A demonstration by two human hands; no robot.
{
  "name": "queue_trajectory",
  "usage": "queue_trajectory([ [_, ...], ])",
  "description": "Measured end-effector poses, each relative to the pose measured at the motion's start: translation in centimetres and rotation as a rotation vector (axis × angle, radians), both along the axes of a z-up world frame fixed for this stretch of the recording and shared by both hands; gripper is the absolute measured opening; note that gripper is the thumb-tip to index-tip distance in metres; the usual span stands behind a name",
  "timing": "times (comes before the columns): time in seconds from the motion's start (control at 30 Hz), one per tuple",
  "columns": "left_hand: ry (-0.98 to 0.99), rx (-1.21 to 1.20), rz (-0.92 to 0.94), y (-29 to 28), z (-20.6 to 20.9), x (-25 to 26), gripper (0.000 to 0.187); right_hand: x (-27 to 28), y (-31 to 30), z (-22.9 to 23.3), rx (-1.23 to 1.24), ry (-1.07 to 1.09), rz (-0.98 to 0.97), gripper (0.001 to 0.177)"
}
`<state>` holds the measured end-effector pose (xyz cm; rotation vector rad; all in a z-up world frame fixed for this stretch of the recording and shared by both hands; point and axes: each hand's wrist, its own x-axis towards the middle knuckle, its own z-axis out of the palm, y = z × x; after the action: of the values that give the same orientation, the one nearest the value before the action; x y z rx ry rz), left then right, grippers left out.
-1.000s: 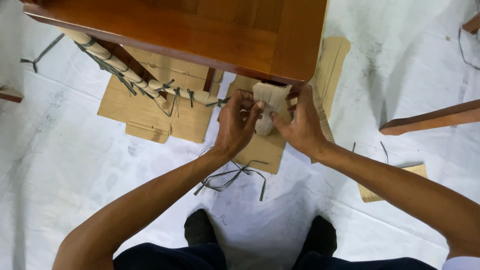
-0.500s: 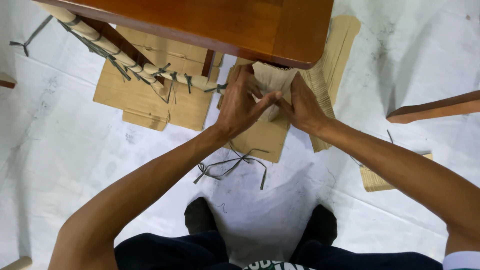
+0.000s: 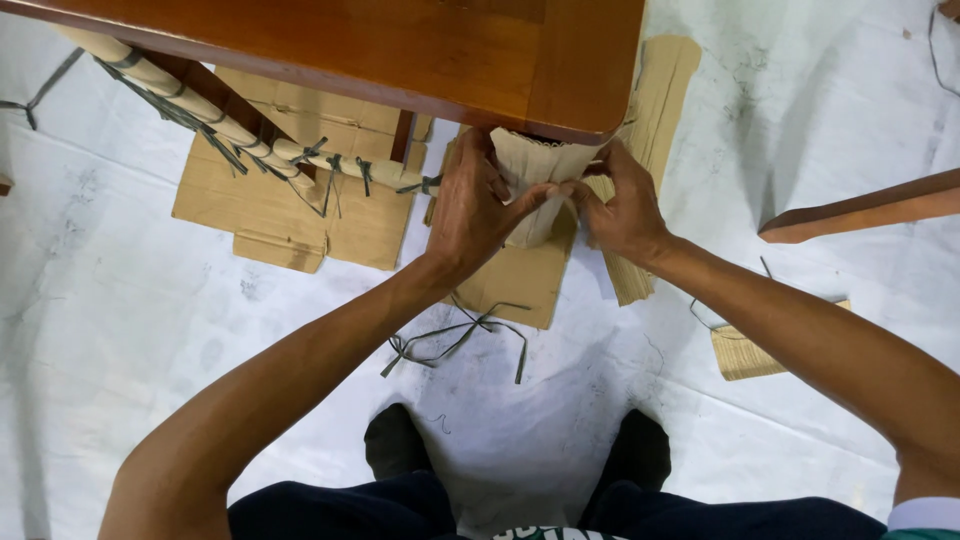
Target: The person wraps the legs of a wooden chair with corrugated cardboard, securing it with black plastic ties by hand.
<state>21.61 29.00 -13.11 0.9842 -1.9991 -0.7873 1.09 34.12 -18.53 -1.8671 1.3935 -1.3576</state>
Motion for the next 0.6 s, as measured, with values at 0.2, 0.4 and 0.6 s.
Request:
queue_trajectory([
  [0.2,-0.045,0.139,0.015,0.2,0.7,-0.1,0.072,0.8,0.4,1.5,-0.064,0.053,-0.151,0.030],
  [0.4,-0.031,0.110,-0.003,-0.2,0.3,-0.3,0.071,4.9,2.0,2.2,-0.084,0.022,-0.098,0.062],
  [0.6,0.002,0.112,-0.052,-0.7,-0.8,0.3,0.082,5.6,0.2,-3.8,-0.053,0.214,-0.220,0.074],
])
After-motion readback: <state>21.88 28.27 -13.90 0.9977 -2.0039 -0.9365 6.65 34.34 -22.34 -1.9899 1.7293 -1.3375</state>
